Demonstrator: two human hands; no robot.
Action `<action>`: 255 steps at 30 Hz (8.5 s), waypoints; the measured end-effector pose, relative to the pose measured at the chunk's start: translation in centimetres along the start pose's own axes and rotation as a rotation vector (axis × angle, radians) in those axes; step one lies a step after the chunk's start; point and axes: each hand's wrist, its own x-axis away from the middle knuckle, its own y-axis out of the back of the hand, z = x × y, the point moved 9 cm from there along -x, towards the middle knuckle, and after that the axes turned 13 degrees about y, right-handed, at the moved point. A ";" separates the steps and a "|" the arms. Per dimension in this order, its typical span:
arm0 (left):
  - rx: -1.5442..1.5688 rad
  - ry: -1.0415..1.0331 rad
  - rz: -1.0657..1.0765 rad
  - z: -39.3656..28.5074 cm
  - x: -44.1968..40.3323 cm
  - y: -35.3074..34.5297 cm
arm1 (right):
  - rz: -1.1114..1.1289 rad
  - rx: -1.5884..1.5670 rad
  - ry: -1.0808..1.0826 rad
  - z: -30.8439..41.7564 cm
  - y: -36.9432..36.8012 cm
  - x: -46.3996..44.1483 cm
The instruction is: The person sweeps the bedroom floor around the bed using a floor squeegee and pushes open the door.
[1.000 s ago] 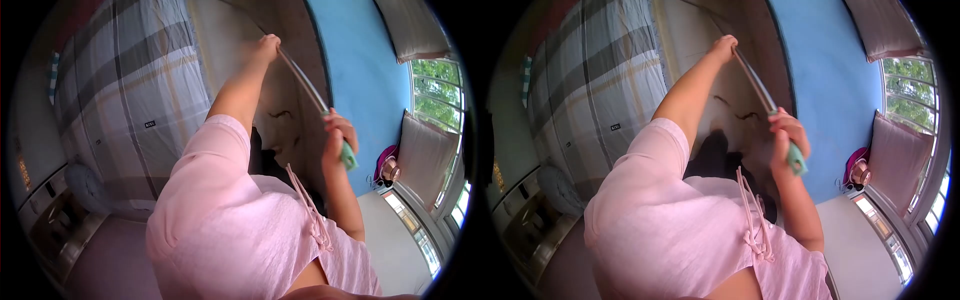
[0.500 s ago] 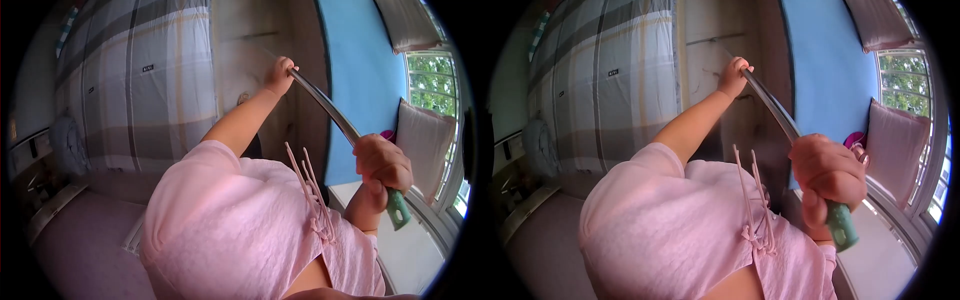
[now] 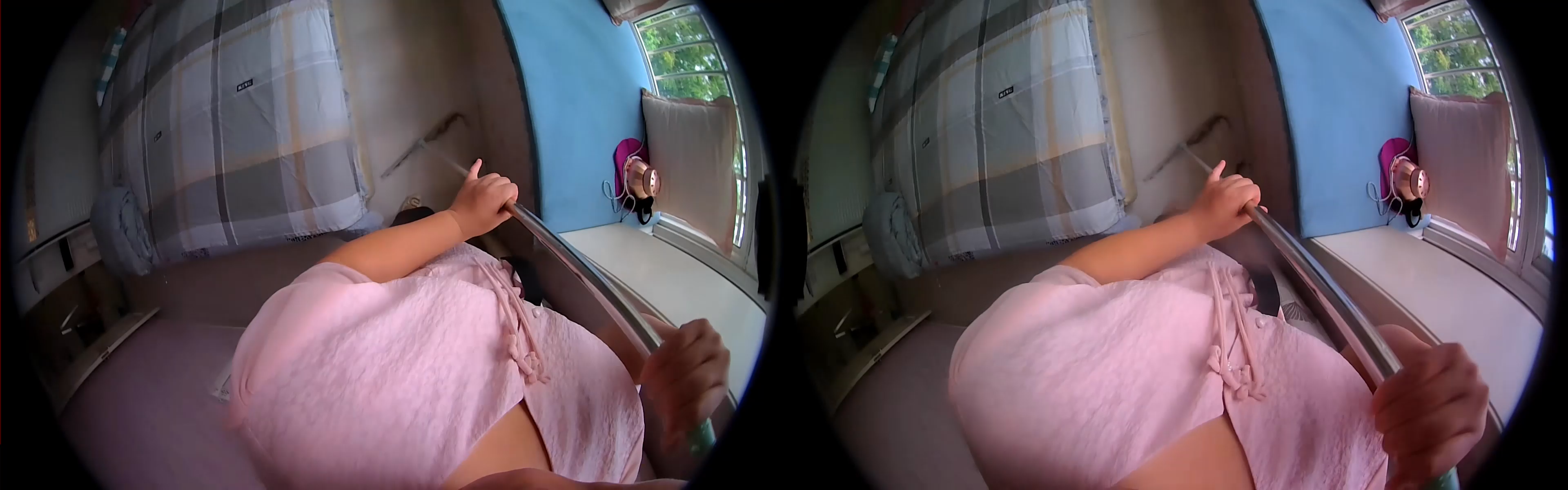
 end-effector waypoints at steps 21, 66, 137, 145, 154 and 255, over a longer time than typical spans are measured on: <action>-0.043 -0.163 0.067 9.2 -4.1 -0.9 | -0.632 0.436 -0.059 -4.8 -9.4 3.7; 0.034 -0.313 0.349 12.2 27.8 -2.2 | -0.649 0.450 -0.072 7.6 -38.3 6.6; -0.412 -1.314 1.753 14.2 78.3 10.5 | -1.854 1.756 -0.568 16.5 -93.8 -22.8; -0.268 -1.161 1.275 15.6 63.4 -10.7 | -2.296 1.609 -0.492 7.0 -87.9 -5.0; -0.168 -1.126 1.735 16.4 78.9 8.4 | -2.058 1.883 -0.646 14.8 -94.6 -22.1; -0.269 -0.750 1.207 45.1 110.0 39.3 | -1.859 1.475 -0.485 -0.5 -143.5 -47.7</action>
